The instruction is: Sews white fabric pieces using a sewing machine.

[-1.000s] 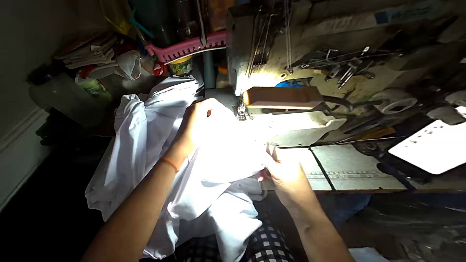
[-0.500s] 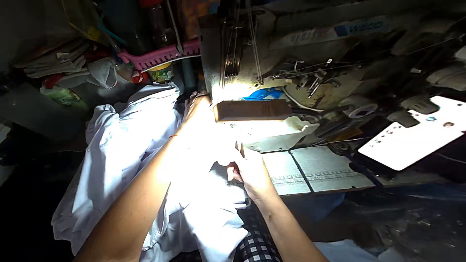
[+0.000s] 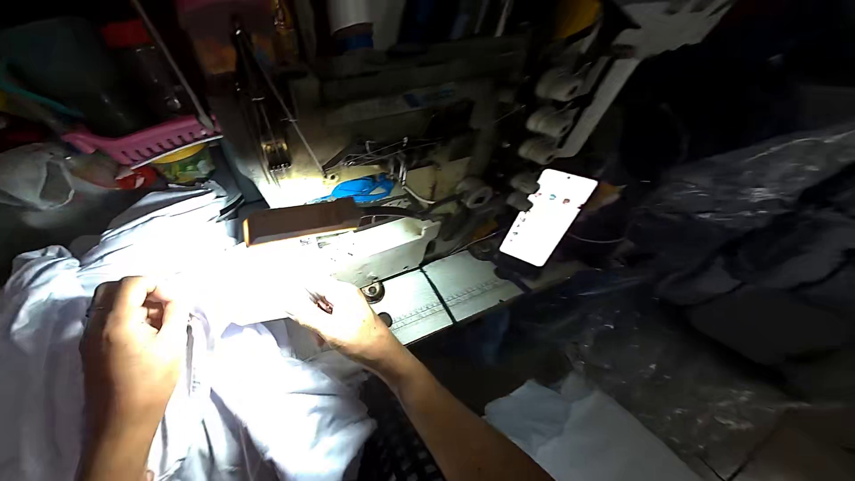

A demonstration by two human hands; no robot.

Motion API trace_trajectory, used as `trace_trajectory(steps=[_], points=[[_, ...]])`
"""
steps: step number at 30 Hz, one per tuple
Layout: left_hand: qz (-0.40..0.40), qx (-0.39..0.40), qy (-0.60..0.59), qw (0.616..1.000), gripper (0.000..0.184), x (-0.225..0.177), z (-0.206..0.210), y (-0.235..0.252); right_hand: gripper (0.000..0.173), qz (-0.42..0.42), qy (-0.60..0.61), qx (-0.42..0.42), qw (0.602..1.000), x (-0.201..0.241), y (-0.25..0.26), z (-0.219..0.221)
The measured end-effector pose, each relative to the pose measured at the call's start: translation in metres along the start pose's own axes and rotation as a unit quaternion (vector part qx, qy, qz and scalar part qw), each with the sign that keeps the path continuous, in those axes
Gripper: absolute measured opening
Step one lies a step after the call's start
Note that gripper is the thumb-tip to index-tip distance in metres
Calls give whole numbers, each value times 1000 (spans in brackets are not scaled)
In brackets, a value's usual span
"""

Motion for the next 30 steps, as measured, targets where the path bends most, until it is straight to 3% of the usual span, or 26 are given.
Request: trace_trajectory(steps=[3, 7, 9, 12, 14, 15, 16, 18, 20, 22, 24, 25, 27, 28, 30], points=[[17, 9, 25, 1000, 12, 18, 34, -14, 18, 198, 199, 87, 956, -19, -8, 13], [32, 40, 46, 998, 8, 26, 39, -16, 17, 271, 321, 68, 905, -30, -5, 2], [42, 48, 51, 997, 11, 27, 37, -13, 11, 266, 346, 36, 899, -26, -3, -4], [27, 67, 22, 997, 43, -6, 16, -8, 7, 196, 175, -41, 964, -16, -2, -14], [-25, 57, -42, 997, 39, -34, 6, -9, 25, 53, -6, -88, 995, -3, -9, -17], [-84, 77, -108, 988, 24, -41, 12, -13, 22, -8, -70, -91, 993, 6, -15, -13], [-166, 124, -205, 957, 12, -45, 25, -20, 16, -57, -109, -83, 989, 14, -21, -7], [-295, 218, -381, 849, 12, -49, 57, -39, 15, -114, -134, -46, 983, 21, -34, 3], [-328, 281, -421, 797, 11, -55, 77, -48, 14, -108, -96, -59, 988, 11, -35, -2], [-321, 381, -411, 764, 18, -65, 87, -55, 16, -6, -70, -83, 994, -13, -28, -19], [-263, 489, -353, 753, 25, -73, 89, -57, 16, 88, -95, -55, 990, -31, -21, -29], [-202, 507, -302, 782, 26, -75, 85, -50, 16, 103, -111, -49, 987, -32, -18, -30], [-35, 423, -159, 891, 20, -75, 70, -24, 17, 62, -149, -47, 986, -16, -18, -26], [43, 368, -108, 922, 16, -76, 60, -13, 16, 13, -152, -50, 987, -4, -20, -20], [186, 312, -43, 931, 20, -89, 46, 6, 11, -67, -137, -23, 988, 17, -22, -7]])
Point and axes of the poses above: each hand's wrist, its own y-axis towards the middle knuckle, its own z-axis out of the palm, x = y × z, the point moved 7 cm from there along y, towards the middle knuckle, and after that the axes turned 9 degrees about -x, right-handed, at the moved point
